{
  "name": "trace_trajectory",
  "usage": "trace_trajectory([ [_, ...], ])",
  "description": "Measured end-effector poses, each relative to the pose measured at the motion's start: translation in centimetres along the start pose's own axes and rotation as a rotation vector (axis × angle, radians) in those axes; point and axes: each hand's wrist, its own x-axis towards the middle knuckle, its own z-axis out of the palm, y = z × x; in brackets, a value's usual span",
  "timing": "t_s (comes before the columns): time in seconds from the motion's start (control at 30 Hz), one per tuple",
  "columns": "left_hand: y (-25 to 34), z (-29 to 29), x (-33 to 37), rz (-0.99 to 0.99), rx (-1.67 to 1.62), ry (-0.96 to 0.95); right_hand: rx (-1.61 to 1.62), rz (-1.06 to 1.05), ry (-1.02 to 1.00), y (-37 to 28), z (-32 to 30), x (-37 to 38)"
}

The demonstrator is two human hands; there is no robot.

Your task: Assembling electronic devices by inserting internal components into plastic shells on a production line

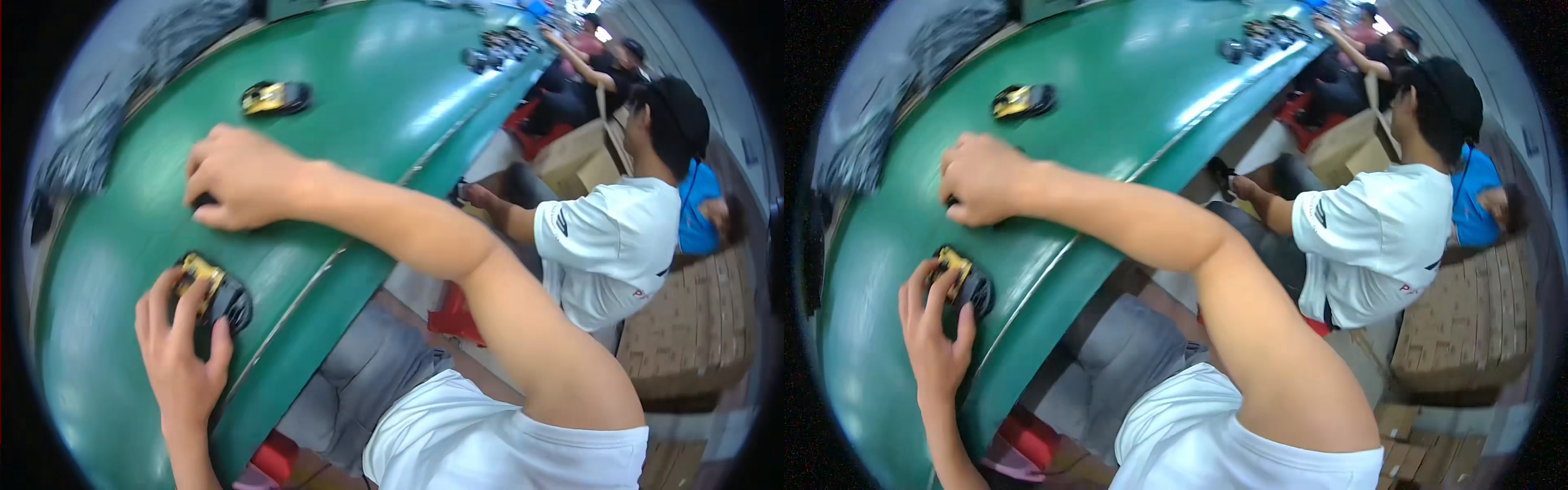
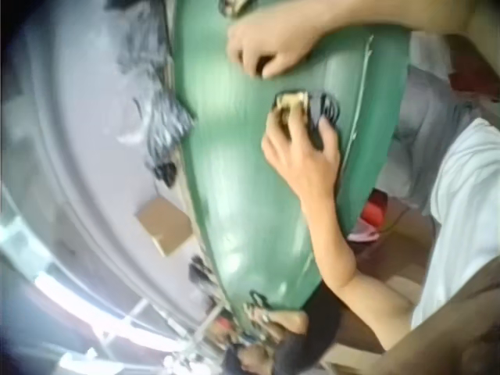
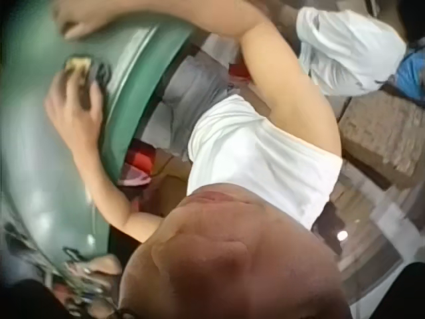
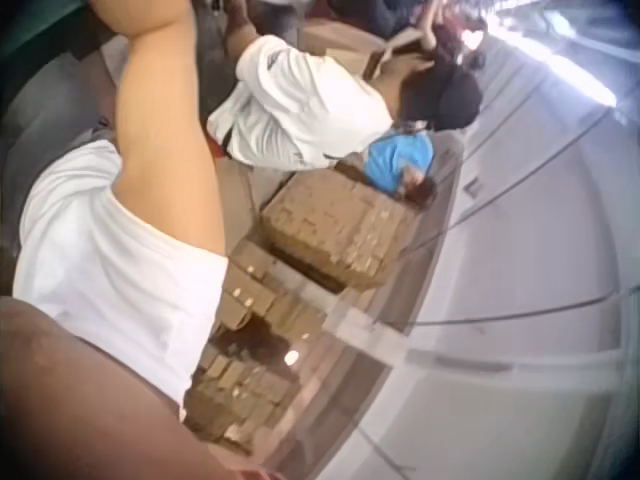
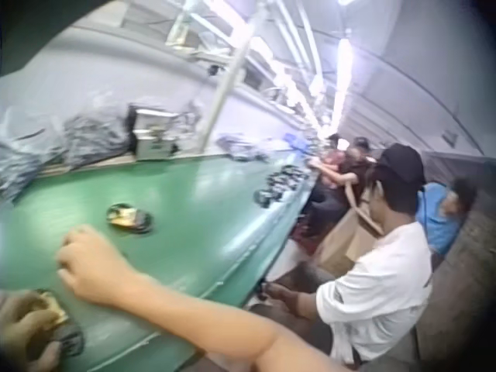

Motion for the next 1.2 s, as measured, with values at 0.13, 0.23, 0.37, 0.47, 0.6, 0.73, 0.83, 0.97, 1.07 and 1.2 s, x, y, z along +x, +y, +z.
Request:
trace_trajectory([
  [0.13, -2.1, -0.5, 6.7, 0.09, 0.006, 0.05, -0.126, 0.071, 0.048, 4.3, -3.5, 3.8],
  [0.23, 4.8, 4.4, 2.7, 0.014, -0.048, 0.075, -0.09, 0.044, -0.065, 3.7, -4.2, -3.6],
  [0.37, 7.8, 2.9, 3.0, 0.03, -0.022, 0.087, -0.109, 0.043, -0.112, 2.5, -8.3, -4.0],
  [0.47, 9.2, 2.8, 1.8, 0.016, -0.007, 0.084, -0.066, 0.076, -0.204, 1.8, -9.2, -4.1],
  [0.6, 9.7, 2.1, 1.7, 0.027, 0.003, 0.083, 0.041, 0.125, -0.263, 2.0, -9.7, -3.0],
  [0.73, 10.0, 2.0, 1.5, 0.023, 0.004, 0.083, 0.067, 0.097, -0.293, 2.1, -10.2, -2.5],
  [0.83, 10.0, 1.7, 1.4, 0.025, 0.009, 0.084, 0.005, 0.051, -0.358, 1.7, -11.1, -1.6],
  [0.97, 10.1, 1.5, 1.6, 0.033, 0.013, 0.084, 0.001, -0.004, -0.418, 1.9, -11.3, -0.7],
  [1.07, 10.5, 1.3, 1.9, 0.018, 0.013, 0.07, 0.094, -0.018, -0.383, 2.6, -10.9, -1.2],
  [1.2, 10.0, 0.7, 1.8, 0.023, 0.031, 0.075, 0.084, -0.182, -0.002, 2.5, -9.2, -0.9],
])
